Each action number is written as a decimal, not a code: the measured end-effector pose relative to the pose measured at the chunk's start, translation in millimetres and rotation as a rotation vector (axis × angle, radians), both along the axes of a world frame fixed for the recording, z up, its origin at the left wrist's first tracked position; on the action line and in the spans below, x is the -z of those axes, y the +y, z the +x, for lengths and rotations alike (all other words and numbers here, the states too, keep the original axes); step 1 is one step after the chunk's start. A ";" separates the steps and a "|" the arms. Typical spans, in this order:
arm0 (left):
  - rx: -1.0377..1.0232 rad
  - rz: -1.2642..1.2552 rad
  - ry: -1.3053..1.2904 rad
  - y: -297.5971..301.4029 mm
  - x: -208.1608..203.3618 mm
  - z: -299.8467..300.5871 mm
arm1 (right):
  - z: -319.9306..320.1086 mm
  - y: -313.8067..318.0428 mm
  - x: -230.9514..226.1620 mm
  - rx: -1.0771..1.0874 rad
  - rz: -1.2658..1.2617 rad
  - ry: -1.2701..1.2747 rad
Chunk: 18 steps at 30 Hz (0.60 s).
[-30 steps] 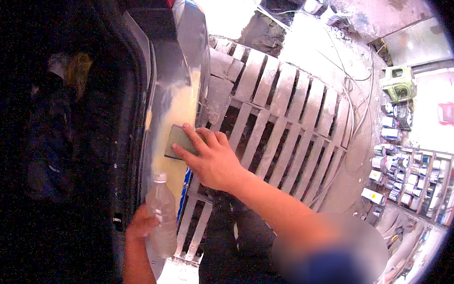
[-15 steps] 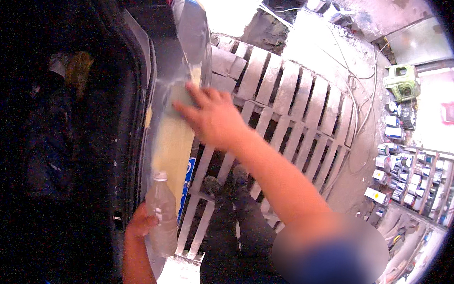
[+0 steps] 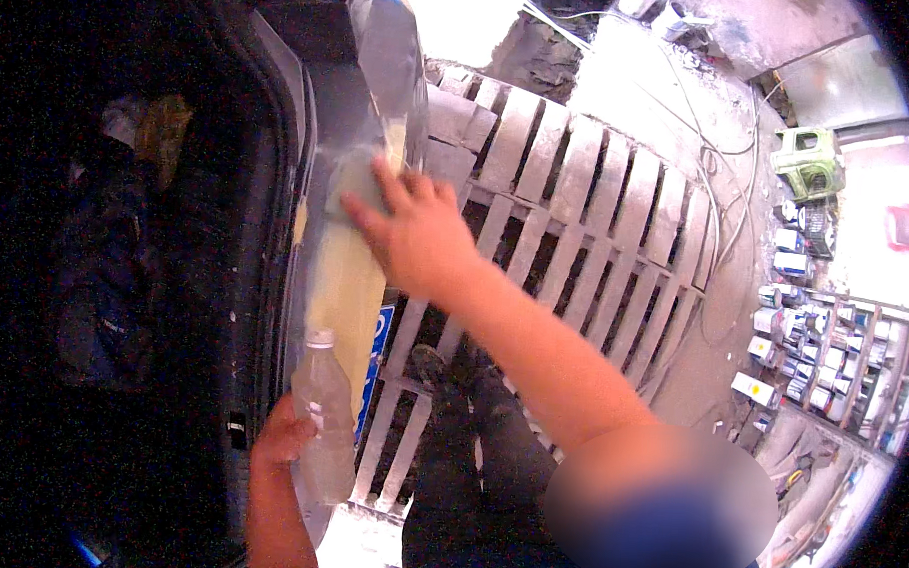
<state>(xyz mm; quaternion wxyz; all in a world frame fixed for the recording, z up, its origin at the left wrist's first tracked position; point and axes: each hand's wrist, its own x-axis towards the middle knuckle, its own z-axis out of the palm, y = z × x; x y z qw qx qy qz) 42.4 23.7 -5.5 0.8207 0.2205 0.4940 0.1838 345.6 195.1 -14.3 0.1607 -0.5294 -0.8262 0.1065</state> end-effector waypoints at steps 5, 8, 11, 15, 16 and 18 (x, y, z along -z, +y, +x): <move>-0.042 0.017 -0.038 -3.1 -2.1 1.9 | -22.4 -90.4 0.5 -0.096 -0.014 0.107; -0.051 0.053 0.027 -7.8 -7.9 0.0 | -9.8 -33.8 -1.0 -0.017 -0.032 0.028; -0.019 0.040 0.071 -17.7 -1.5 -9.6 | -6.3 -2.2 0.4 0.062 -0.026 0.059; 0.010 0.006 0.118 -25.1 -2.1 -9.8 | -26.5 -100.0 5.0 -0.017 -0.087 0.070; 0.014 0.011 0.120 -26.8 -4.2 -10.3 | -33.4 -112.7 -1.1 -0.036 -0.091 0.116; 0.023 0.020 0.124 -29.1 -7.3 -12.1 | -25.4 -101.3 3.4 -0.014 -0.080 0.114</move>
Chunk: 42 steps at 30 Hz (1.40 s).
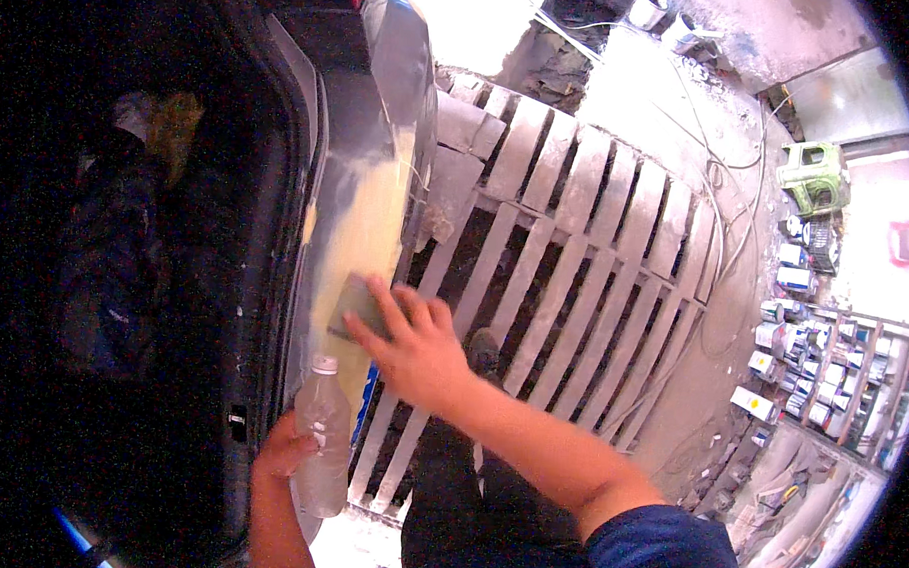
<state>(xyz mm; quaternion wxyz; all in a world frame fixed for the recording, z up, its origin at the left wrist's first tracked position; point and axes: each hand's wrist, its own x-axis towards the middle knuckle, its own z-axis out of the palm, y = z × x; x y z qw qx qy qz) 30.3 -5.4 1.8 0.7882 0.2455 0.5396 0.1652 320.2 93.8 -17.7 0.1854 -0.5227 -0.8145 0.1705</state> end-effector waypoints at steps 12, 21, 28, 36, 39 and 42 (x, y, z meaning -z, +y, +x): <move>0.022 0.038 0.027 -7.2 3.0 -5.3 | -3.1 -14.5 10.5 0.085 0.029 0.024; 0.033 0.015 0.086 -13.2 11.0 -18.1 | -12.7 -5.7 6.5 0.216 -0.014 -0.074; 0.035 0.049 0.021 -12.8 7.5 -16.0 | -7.2 58.5 14.5 0.428 0.042 -0.090; 0.043 0.083 -0.155 -0.9 14.7 -10.9 | -51.5 -79.6 9.4 0.274 0.011 -0.036; 0.037 0.034 -0.221 -3.2 21.3 -22.9 | -47.8 -58.6 10.0 0.306 0.060 -0.061; 0.037 0.048 -0.184 -5.9 26.5 -21.4 | -16.8 29.8 17.8 0.471 0.091 -0.100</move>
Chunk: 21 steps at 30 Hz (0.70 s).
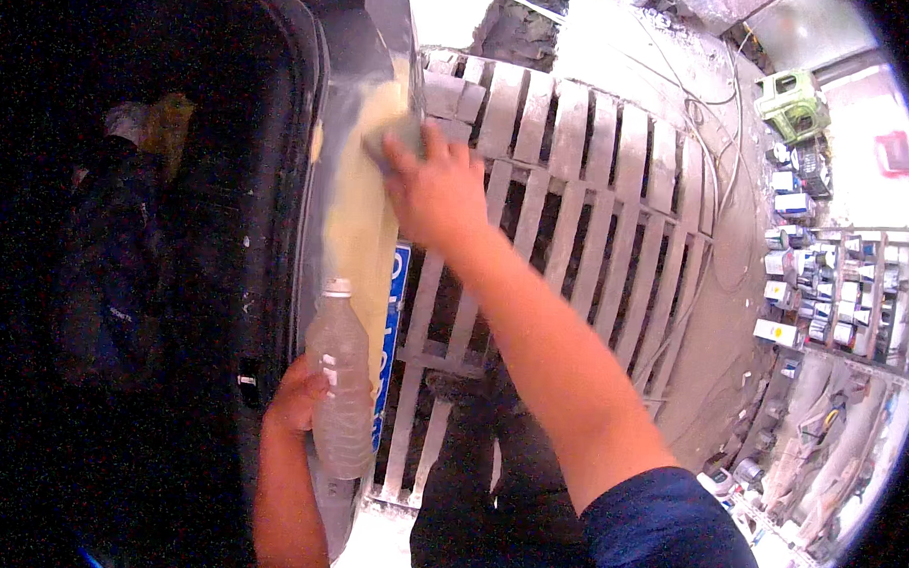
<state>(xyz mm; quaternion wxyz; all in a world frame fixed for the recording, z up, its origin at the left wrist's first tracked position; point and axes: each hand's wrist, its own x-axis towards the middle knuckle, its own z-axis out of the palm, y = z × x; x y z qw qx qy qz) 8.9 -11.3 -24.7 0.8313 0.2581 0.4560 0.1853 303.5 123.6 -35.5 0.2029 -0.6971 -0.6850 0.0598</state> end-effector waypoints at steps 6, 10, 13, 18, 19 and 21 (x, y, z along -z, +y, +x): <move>-0.111 -0.052 0.056 -20.3 2.2 -22.4 | -48.4 -92.1 -5.0 -0.150 -0.109 0.080; -0.093 -0.141 -0.001 -27.0 -27.0 -15.1 | -49.0 -143.1 -8.6 -0.241 -0.046 0.132; -0.072 -0.190 0.030 -43.1 -30.4 -32.0 | -30.7 -62.5 -7.3 -0.092 -0.019 0.097; -0.131 -0.127 0.092 -71.1 -26.5 -30.0 | -31.5 -49.7 -1.8 -0.052 -0.042 0.082; -0.129 -0.104 0.116 -72.6 -28.5 -29.1 | -41.8 -76.4 -5.4 -0.083 -0.060 0.059; -0.097 -0.091 0.121 -81.7 -21.9 -32.3 | -55.4 -144.6 -12.6 -0.239 -0.087 0.155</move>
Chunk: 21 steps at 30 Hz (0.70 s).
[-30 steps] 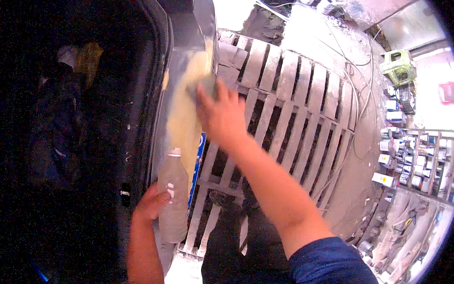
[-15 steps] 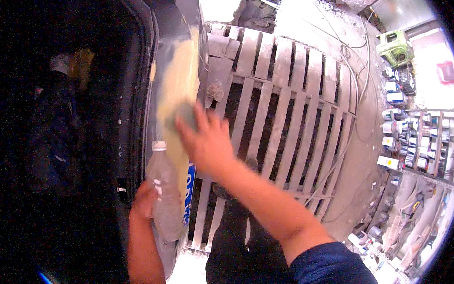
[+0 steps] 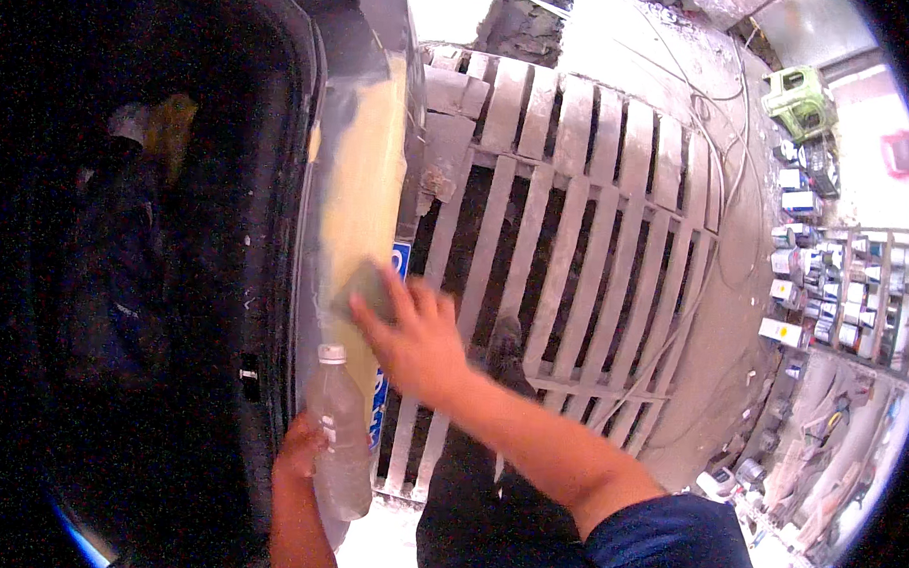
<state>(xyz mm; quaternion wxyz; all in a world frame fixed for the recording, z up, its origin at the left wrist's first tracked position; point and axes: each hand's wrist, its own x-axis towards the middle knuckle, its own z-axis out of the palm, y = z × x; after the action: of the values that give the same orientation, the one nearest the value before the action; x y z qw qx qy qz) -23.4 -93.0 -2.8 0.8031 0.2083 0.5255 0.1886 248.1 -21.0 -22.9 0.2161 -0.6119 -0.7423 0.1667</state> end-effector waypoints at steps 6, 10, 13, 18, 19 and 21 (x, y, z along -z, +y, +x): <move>-0.006 0.030 -0.047 -1.6 3.3 -8.4 | 17.4 94.7 0.5 0.168 0.090 -0.031; 0.036 -0.006 -0.069 6.2 6.3 -10.0 | 15.4 109.3 -5.0 0.243 0.067 -0.060; 0.043 0.003 -0.061 5.0 2.6 -11.7 | -12.5 11.8 -4.4 0.004 -0.013 -0.051; 0.085 -0.001 -0.188 10.0 7.4 -12.4 | -7.0 36.0 -3.1 0.039 0.104 -0.015; 0.079 -0.003 -0.174 9.5 6.7 -14.8 | -3.9 67.0 -2.4 0.102 0.131 -0.033; 0.072 -0.008 -0.172 8.8 6.0 -11.2 | 8.1 115.5 -1.4 0.207 0.217 -0.029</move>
<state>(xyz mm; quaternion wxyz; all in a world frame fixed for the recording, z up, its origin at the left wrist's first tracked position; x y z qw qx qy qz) -34.5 -84.2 -8.8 0.8524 0.2068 0.4474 0.1746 256.1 94.6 -21.5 0.2866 -0.6606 -0.6918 0.0534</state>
